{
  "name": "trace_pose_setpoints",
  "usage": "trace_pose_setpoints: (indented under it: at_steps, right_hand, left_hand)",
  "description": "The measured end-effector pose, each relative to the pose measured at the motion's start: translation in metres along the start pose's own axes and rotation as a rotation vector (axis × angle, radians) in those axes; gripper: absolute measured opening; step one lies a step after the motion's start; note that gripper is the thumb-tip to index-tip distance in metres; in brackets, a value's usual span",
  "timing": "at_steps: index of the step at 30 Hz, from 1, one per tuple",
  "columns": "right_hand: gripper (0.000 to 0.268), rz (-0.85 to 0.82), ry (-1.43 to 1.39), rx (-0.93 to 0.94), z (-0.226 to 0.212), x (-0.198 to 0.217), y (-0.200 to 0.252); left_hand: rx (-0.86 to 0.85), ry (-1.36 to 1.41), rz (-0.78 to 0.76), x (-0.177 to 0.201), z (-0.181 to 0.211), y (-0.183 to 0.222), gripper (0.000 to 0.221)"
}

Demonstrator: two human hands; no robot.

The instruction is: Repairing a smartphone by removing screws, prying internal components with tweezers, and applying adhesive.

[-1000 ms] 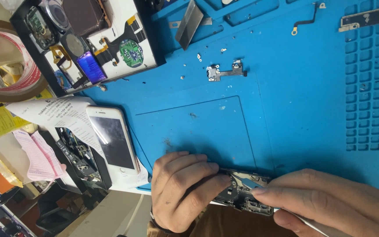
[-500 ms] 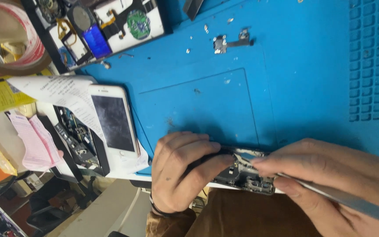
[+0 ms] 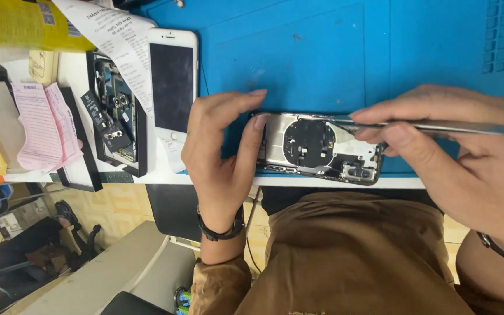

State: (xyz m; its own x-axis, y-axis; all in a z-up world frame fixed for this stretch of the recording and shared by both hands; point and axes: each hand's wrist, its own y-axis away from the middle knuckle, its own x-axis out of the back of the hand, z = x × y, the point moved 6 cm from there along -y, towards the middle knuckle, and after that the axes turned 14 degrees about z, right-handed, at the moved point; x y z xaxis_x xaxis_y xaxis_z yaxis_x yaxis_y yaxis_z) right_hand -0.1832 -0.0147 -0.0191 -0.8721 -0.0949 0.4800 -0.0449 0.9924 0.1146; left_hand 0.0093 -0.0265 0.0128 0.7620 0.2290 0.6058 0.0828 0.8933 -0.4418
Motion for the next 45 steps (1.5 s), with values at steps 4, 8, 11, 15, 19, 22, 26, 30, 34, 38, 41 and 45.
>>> trace_pose_setpoints:
  at_steps: [4, 8, 11, 15, 19, 22, 26, 30, 34, 38, 41, 45]
  right_hand:
    - [0.032, 0.046, -0.024, 0.001, -0.018, 0.003, 0.003]
    - [0.029, 0.088, 0.013, 0.03, -0.019, 0.004, 0.003]
    - [0.029, 0.105, 0.015, 0.124, -0.018, 0.003, 0.004]
    - [0.028, 0.103, 0.07, 0.198, -0.016, 0.003, 0.003]
    - [0.026, 0.107, 0.093, 0.163, -0.015, 0.004, 0.003]
    - [0.025, 0.093, 0.049, 0.199, -0.017, 0.004, 0.003]
    - [0.024, 0.077, -0.01, 0.218, -0.019, 0.004, 0.002]
    - [0.024, 0.072, -0.039, 0.215, -0.02, 0.004, 0.002]
    - [0.031, 0.076, 0.004, 0.163, -0.011, 0.002, 0.005]
    - [0.036, 0.254, -0.252, 0.14, -0.003, 0.014, 0.012]
    - [0.042, 0.368, -0.463, 0.211, 0.0, 0.015, 0.012]
    - [0.045, 0.399, -0.851, 0.237, -0.007, 0.022, 0.009]
  left_hand:
    - [-0.043, -0.005, -0.008, 0.006, 0.003, 0.007, 0.01]
    - [-0.11, -0.068, -0.078, 0.006, 0.007, 0.012, 0.017]
    - [-0.149, -0.08, -0.127, 0.002, 0.008, 0.012, 0.019]
    - [-0.171, -0.101, -0.185, -0.005, 0.008, 0.011, 0.02]
    - [-0.204, -0.126, -0.195, -0.008, 0.008, 0.009, 0.022]
    - [-0.217, -0.11, -0.191, -0.008, 0.008, 0.009, 0.021]
    - [-0.223, -0.123, -0.19, -0.008, 0.005, 0.009, 0.021]
    - [-0.228, -0.102, -0.189, -0.008, 0.004, 0.009, 0.02]
    - [-0.241, -0.094, -0.179, -0.008, 0.002, 0.01, 0.02]
    - [-0.198, -0.025, -0.185, -0.005, 0.001, 0.009, 0.018]
    - [-0.203, -0.027, -0.239, 0.004, 0.007, 0.009, 0.027]
    - [-0.243, -0.11, -0.455, 0.003, 0.016, 0.005, 0.066]
